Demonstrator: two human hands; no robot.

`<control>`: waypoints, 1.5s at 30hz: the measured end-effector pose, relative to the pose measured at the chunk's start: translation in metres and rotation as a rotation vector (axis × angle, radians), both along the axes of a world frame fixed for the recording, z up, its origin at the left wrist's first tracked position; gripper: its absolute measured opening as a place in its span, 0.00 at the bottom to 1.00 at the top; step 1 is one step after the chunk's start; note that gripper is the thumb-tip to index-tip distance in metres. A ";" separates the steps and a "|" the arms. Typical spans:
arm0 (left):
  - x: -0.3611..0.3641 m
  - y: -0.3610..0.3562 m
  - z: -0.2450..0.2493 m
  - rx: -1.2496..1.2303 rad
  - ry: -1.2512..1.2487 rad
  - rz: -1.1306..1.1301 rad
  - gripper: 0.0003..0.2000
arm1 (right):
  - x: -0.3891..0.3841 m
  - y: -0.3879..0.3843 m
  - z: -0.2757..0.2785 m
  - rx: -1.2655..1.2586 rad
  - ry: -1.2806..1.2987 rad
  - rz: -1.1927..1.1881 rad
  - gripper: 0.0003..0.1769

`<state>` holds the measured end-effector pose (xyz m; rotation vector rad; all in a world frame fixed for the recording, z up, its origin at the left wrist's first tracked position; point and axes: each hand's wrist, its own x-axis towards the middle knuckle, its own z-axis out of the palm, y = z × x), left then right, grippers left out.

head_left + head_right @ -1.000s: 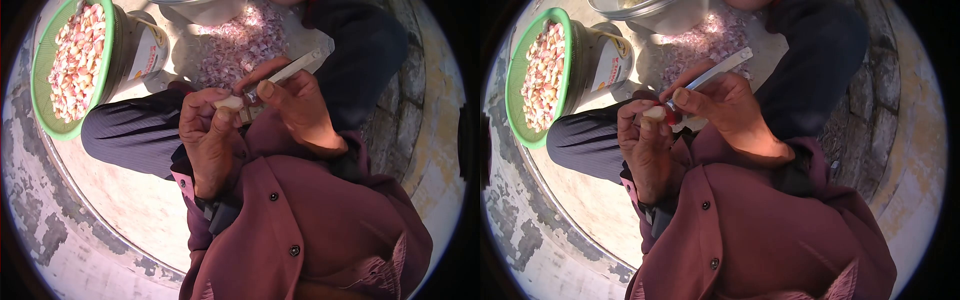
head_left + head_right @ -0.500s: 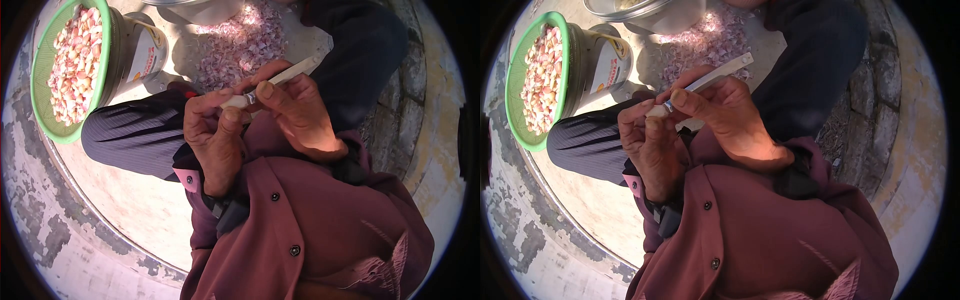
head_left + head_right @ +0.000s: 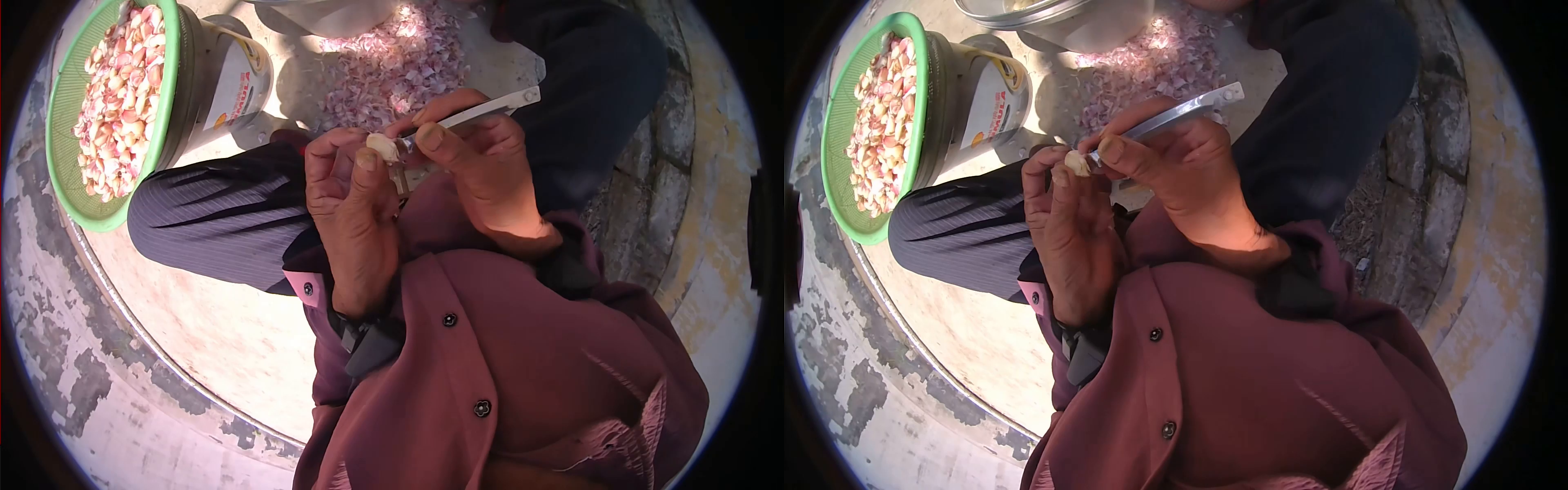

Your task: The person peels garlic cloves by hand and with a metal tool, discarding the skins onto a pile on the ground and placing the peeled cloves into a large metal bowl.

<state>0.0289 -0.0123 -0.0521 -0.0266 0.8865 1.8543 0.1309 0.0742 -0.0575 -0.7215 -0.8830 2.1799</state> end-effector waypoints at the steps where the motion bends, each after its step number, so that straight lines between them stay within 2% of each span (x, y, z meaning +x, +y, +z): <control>1: 0.001 0.001 -0.001 -0.080 0.181 0.018 0.12 | 0.000 0.000 -0.001 0.123 -0.035 -0.011 0.07; 2: 0.001 0.001 0.000 -0.161 0.363 0.035 0.11 | 0.000 -0.001 -0.001 0.121 -0.036 -0.009 0.07; 4: 0.003 0.001 0.008 -0.211 0.340 0.016 0.11 | -0.002 -0.001 0.000 0.252 -0.015 -0.035 0.08; 6: 0.006 0.003 0.010 -0.258 0.316 -0.005 0.10 | -0.006 -0.003 0.001 0.225 0.006 -0.049 0.06; 8: 0.010 0.006 0.007 -0.244 0.517 0.016 0.12 | -0.008 -0.005 0.004 0.196 0.025 -0.063 0.05; 11: 0.004 0.000 -0.001 -0.264 0.511 -0.009 0.12 | -0.007 -0.002 0.009 0.104 0.056 -0.038 0.06; 13: -0.003 -0.003 0.008 -0.308 0.439 0.012 0.12 | 0.004 0.007 -0.006 0.183 -0.119 0.016 0.05; 14: -0.006 -0.005 0.013 -0.351 0.366 0.033 0.12 | 0.009 0.013 -0.011 0.127 -0.171 -0.071 0.06; 15: -0.011 -0.007 0.015 -0.361 0.407 0.014 0.11 | 0.013 0.019 -0.017 0.071 -0.223 -0.157 0.06; 17: -0.014 -0.008 0.015 -0.327 0.352 -0.015 0.10 | 0.019 0.024 -0.023 0.112 -0.257 -0.178 0.09; 19: -0.013 -0.006 0.012 -0.294 0.295 -0.050 0.10 | 0.020 0.023 -0.020 0.183 -0.271 -0.013 0.11; 20: -0.009 -0.002 0.010 -0.287 0.318 0.000 0.08 | 0.021 0.020 -0.013 0.178 -0.276 -0.018 0.11; 22: -0.005 0.002 0.007 -0.269 0.342 0.049 0.07 | 0.014 0.013 0.008 0.026 -0.164 0.066 0.11; 24: -0.003 0.001 0.007 -0.282 0.446 -0.001 0.07 | 0.011 0.008 0.008 0.008 -0.122 0.053 0.11; 28: 0.000 0.002 0.009 -0.259 0.472 -0.015 0.07 | 0.011 0.004 0.005 0.024 -0.084 0.064 0.10; 37: 0.001 0.003 0.011 -0.214 0.416 -0.009 0.07 | 0.012 0.005 0.003 0.050 -0.069 0.046 0.08; 39: 0.001 0.003 0.009 -0.214 0.317 -0.048 0.07 | 0.015 0.009 0.007 0.066 -0.093 0.089 0.09; 41: 0.002 0.004 0.010 -0.194 0.304 -0.026 0.07 | 0.013 0.006 0.009 -0.136 -0.023 0.042 0.10; 45: 0.006 0.010 0.011 -0.170 0.280 -0.013 0.08 | 0.016 0.008 0.008 -0.007 -0.091 0.043 0.09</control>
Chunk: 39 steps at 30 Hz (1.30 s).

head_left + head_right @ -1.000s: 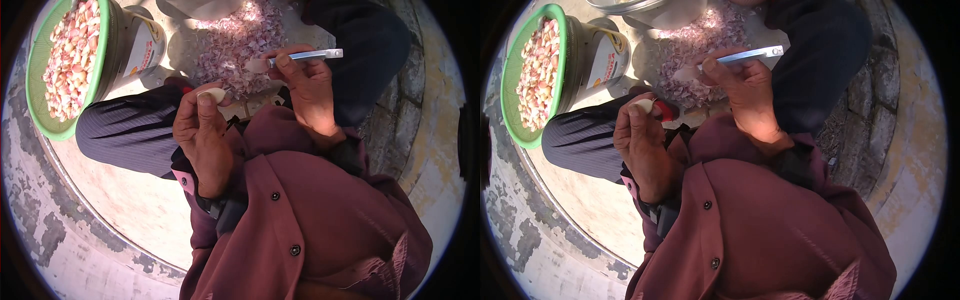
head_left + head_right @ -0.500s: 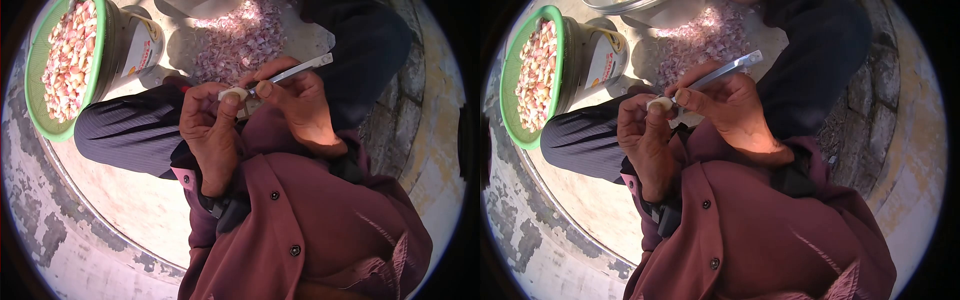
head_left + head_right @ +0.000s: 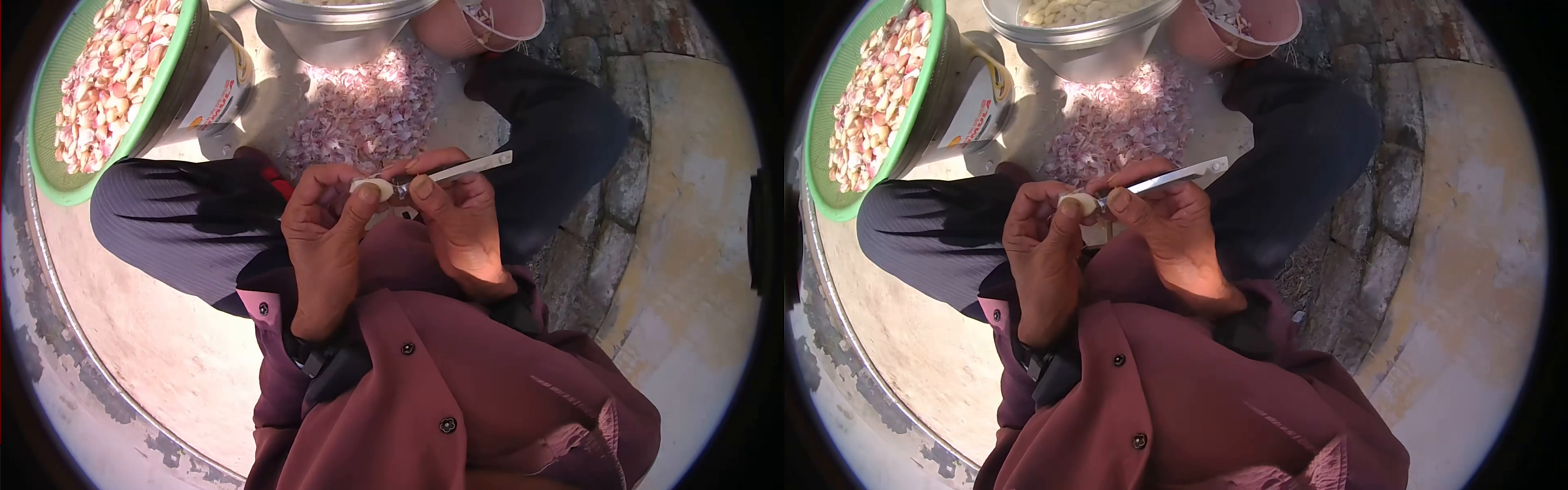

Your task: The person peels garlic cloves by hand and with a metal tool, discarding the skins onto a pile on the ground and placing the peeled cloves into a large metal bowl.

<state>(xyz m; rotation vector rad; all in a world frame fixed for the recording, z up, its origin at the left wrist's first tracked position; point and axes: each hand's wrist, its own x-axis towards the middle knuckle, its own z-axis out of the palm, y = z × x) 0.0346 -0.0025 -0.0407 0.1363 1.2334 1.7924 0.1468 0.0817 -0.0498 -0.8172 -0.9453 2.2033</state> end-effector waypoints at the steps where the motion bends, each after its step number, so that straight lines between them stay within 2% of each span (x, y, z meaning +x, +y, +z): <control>1: 0.000 0.000 -0.001 -0.019 0.001 -0.022 0.08 | 0.000 0.001 0.001 0.027 -0.013 0.001 0.09; 4: -0.001 -0.001 -0.003 0.031 -0.032 -0.051 0.07 | 0.000 0.000 0.007 0.084 -0.023 0.015 0.09; 9: 0.002 0.001 -0.002 0.081 -0.085 -0.047 0.09 | 0.001 -0.002 0.010 -0.036 0.008 -0.026 0.09; 14: 0.000 -0.006 -0.008 0.079 -0.185 -0.084 0.09 | 0.002 -0.004 0.015 -0.013 0.004 0.019 0.08; 16: -0.003 -0.009 -0.014 0.315 -0.601 -0.131 0.06 | 0.003 -0.005 0.014 -0.048 0.040 0.023 0.08; 20: 0.001 -0.011 -0.018 0.283 -0.466 -0.087 0.05 | 0.003 -0.007 0.012 0.041 0.010 0.009 0.07; 22: 0.002 -0.012 -0.018 0.115 -0.263 -0.030 0.06 | 0.001 -0.008 0.012 0.099 -0.010 -0.007 0.07; 24: -0.001 -0.015 -0.015 0.088 -0.254 -0.066 0.07 | -0.002 -0.010 0.010 0.198 -0.075 -0.013 0.08; 26: -0.002 -0.017 -0.010 0.059 -0.246 -0.098 0.08 | -0.005 -0.012 0.012 0.193 -0.085 -0.013 0.08; 28: 0.003 -0.013 -0.004 -0.002 0.124 -0.110 0.10 | -0.005 -0.012 0.011 0.190 -0.095 -0.013 0.08; 31: 0.001 -0.015 -0.008 0.003 0.056 -0.137 0.11 | -0.004 -0.013 0.007 0.165 -0.105 0.002 0.08; 32: -0.001 -0.015 -0.011 -0.001 0.058 -0.140 0.11 | -0.003 -0.012 0.006 0.151 -0.096 0.081 0.09; 34: -0.004 -0.018 -0.017 0.000 -0.340 -0.013 0.11 | 0.000 -0.014 0.006 0.131 -0.086 0.156 0.09; 36: -0.007 -0.020 -0.015 0.005 -0.356 -0.045 0.10 | 0.004 -0.017 0.010 0.133 0.036 0.371 0.10; 39: -0.007 -0.022 -0.017 0.056 -0.416 -0.068 0.09 | 0.017 -0.011 0.014 0.057 0.176 0.396 0.12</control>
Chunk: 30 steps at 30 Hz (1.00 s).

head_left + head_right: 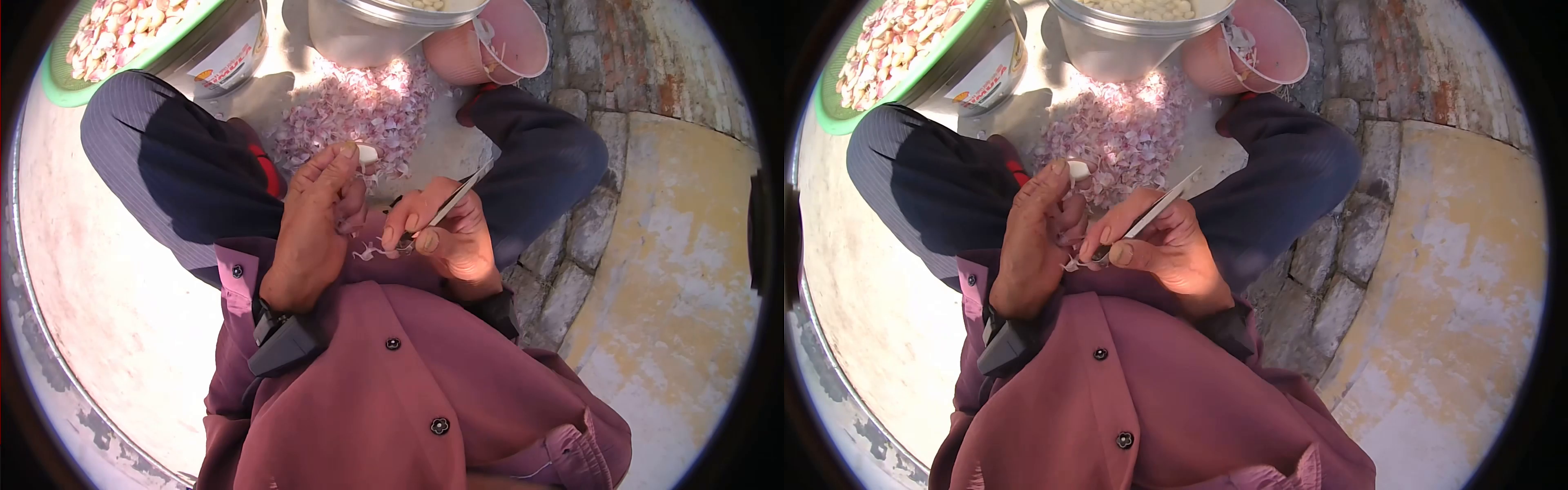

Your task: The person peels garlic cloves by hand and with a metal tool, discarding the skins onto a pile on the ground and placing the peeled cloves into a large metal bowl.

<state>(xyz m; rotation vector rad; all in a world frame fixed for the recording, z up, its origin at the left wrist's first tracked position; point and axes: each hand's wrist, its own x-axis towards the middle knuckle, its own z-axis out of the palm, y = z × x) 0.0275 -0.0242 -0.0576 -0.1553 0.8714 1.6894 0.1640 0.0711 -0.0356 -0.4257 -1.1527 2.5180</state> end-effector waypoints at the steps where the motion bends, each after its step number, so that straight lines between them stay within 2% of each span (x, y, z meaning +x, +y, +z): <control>1: 0.000 0.000 -0.001 0.039 -0.040 0.017 0.10 | 0.004 0.006 -0.002 0.009 0.028 0.045 0.12; 4: -0.002 0.004 0.009 -0.064 -0.003 0.043 0.09 | 0.000 0.018 -0.010 0.268 -0.200 -0.154 0.14; 5: -0.001 0.003 0.007 -0.068 -0.004 0.036 0.09 | 0.000 0.016 -0.011 0.263 -0.202 -0.160 0.14; 7: 0.001 0.003 0.000 -0.024 0.010 0.027 0.07 | -0.004 0.014 -0.011 0.359 -0.220 -0.316 0.15; 9: 0.003 0.004 0.000 -0.014 -0.001 0.016 0.06 | -0.006 0.010 -0.007 0.346 -0.206 -0.318 0.15; 11: 0.004 0.007 0.001 0.003 -0.008 0.007 0.06 | -0.011 0.009 -0.008 0.489 -0.194 -0.369 0.16; 15: 0.006 0.008 0.006 -0.053 0.099 0.005 0.05 | -0.013 0.012 -0.015 0.464 -0.185 -0.391 0.16; 21: 0.009 0.007 0.005 -0.031 0.170 0.003 0.05 | -0.012 0.014 -0.017 0.555 -0.167 -0.369 0.15; 23: 0.009 0.007 0.005 -0.020 0.170 0.016 0.05 | -0.012 0.015 -0.018 0.749 -0.170 -0.401 0.14; 27: 0.012 0.008 0.001 -0.041 0.201 0.059 0.05 | -0.012 0.016 -0.020 0.864 -0.131 -0.421 0.13; 29: 0.014 0.008 -0.003 -0.039 0.209 0.086 0.05 | -0.009 0.014 -0.017 1.086 -0.239 -0.361 0.12; 30: 0.015 0.008 -0.005 -0.059 0.211 0.107 0.05 | -0.008 0.015 -0.016 1.086 -0.239 -0.360 0.12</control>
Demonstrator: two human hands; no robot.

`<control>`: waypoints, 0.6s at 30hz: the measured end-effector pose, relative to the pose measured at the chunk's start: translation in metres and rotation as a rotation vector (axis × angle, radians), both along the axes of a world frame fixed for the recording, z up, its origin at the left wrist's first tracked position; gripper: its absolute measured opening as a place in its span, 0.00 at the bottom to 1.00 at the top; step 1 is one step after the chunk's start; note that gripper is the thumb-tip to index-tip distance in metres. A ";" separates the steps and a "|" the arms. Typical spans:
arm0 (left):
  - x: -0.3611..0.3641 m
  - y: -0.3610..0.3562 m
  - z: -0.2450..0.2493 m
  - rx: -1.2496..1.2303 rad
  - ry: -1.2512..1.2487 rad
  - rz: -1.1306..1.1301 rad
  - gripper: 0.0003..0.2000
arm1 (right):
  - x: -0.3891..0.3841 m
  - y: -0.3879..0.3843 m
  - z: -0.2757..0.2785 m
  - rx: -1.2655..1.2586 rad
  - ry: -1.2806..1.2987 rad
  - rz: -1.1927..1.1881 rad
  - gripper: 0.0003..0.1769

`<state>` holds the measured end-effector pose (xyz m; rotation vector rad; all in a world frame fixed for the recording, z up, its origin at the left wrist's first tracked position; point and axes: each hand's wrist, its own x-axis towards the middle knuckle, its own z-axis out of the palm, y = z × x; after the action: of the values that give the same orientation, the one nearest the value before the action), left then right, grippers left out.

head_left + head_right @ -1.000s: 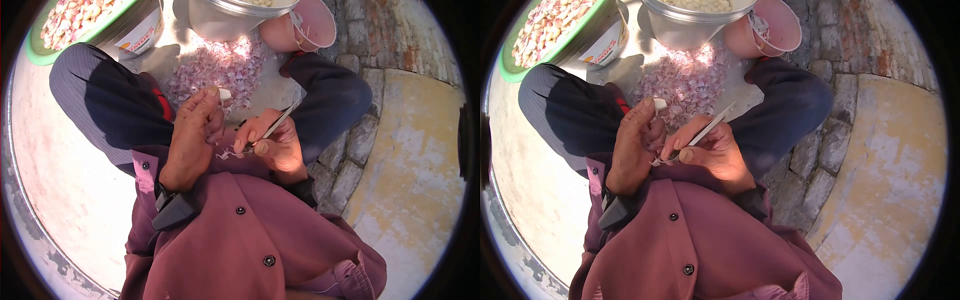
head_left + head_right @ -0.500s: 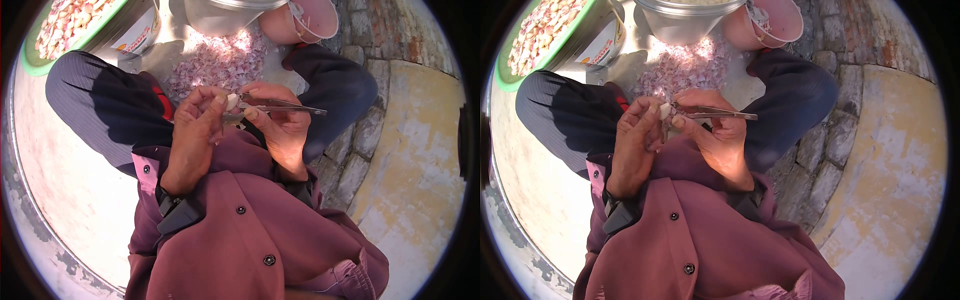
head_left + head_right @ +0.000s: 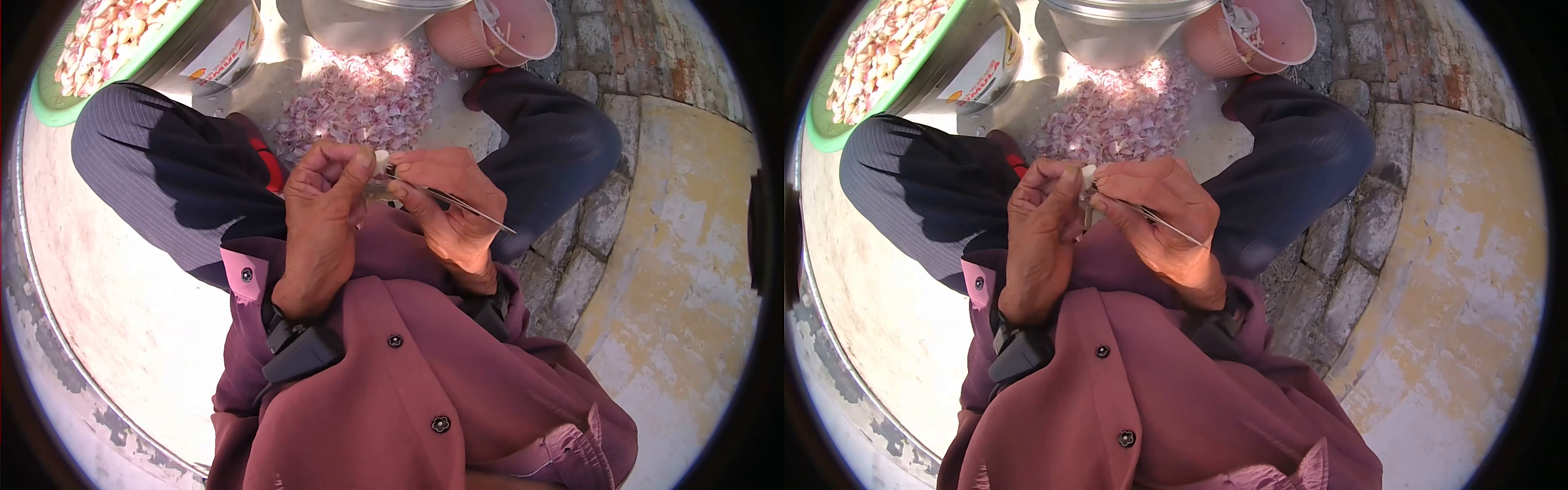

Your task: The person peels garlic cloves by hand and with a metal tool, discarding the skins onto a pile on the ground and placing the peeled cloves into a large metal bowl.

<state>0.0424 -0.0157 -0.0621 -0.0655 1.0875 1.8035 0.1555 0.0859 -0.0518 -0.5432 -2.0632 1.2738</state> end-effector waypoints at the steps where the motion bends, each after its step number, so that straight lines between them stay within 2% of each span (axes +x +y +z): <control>1: 0.000 0.001 0.000 -0.018 0.002 0.023 0.04 | 0.000 0.001 0.001 0.104 -0.008 0.050 0.12; 2: 0.001 0.004 0.003 -0.017 0.003 0.023 0.04 | 0.000 0.001 0.002 0.209 -0.016 0.100 0.12; 3: 0.000 0.008 0.010 -0.062 -0.115 0.050 0.05 | -0.002 0.001 0.004 0.209 -0.015 0.100 0.12; 4: 0.000 0.011 0.013 -0.106 -0.232 0.076 0.06 | -0.003 0.000 0.008 0.112 -0.043 0.217 0.12; 5: -0.004 0.010 0.011 -0.107 -0.229 0.074 0.06 | -0.003 -0.002 0.012 0.015 -0.068 0.333 0.11; 7: -0.017 0.004 0.005 -0.053 -0.228 -0.046 0.07 | -0.003 -0.010 0.022 -0.352 -0.092 0.495 0.11; 8: -0.019 0.005 0.005 -0.054 -0.225 -0.047 0.07 | -0.001 -0.009 0.026 -0.563 -0.081 0.613 0.11; 9: -0.022 0.007 0.008 -0.024 -0.198 -0.025 0.07 | 0.000 -0.007 0.028 -0.669 0.008 0.651 0.12; 11: -0.026 0.009 0.012 0.008 -0.160 -0.004 0.08 | 0.004 -0.013 0.021 -0.848 0.209 0.391 0.13; 12: -0.026 0.010 0.014 0.017 -0.152 -0.022 0.08 | 0.004 -0.015 0.016 -0.847 0.216 0.188 0.14; 14: -0.023 0.013 0.017 0.028 -0.138 -0.052 0.08 | 0.006 -0.003 0.014 -0.654 -0.025 -0.074 0.15; 16: -0.017 0.014 0.020 0.009 -0.018 -0.096 0.07 | 0.006 0.002 0.008 -0.593 0.044 -0.079 0.16; 18: -0.016 0.013 0.020 -0.030 -0.007 -0.133 0.08 | 0.006 0.005 0.010 -0.459 0.079 -0.051 0.17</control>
<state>0.0268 -0.0031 -0.0422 -0.0175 1.0885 1.6670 0.1618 0.0907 -0.0420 -0.7273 -1.6806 1.7194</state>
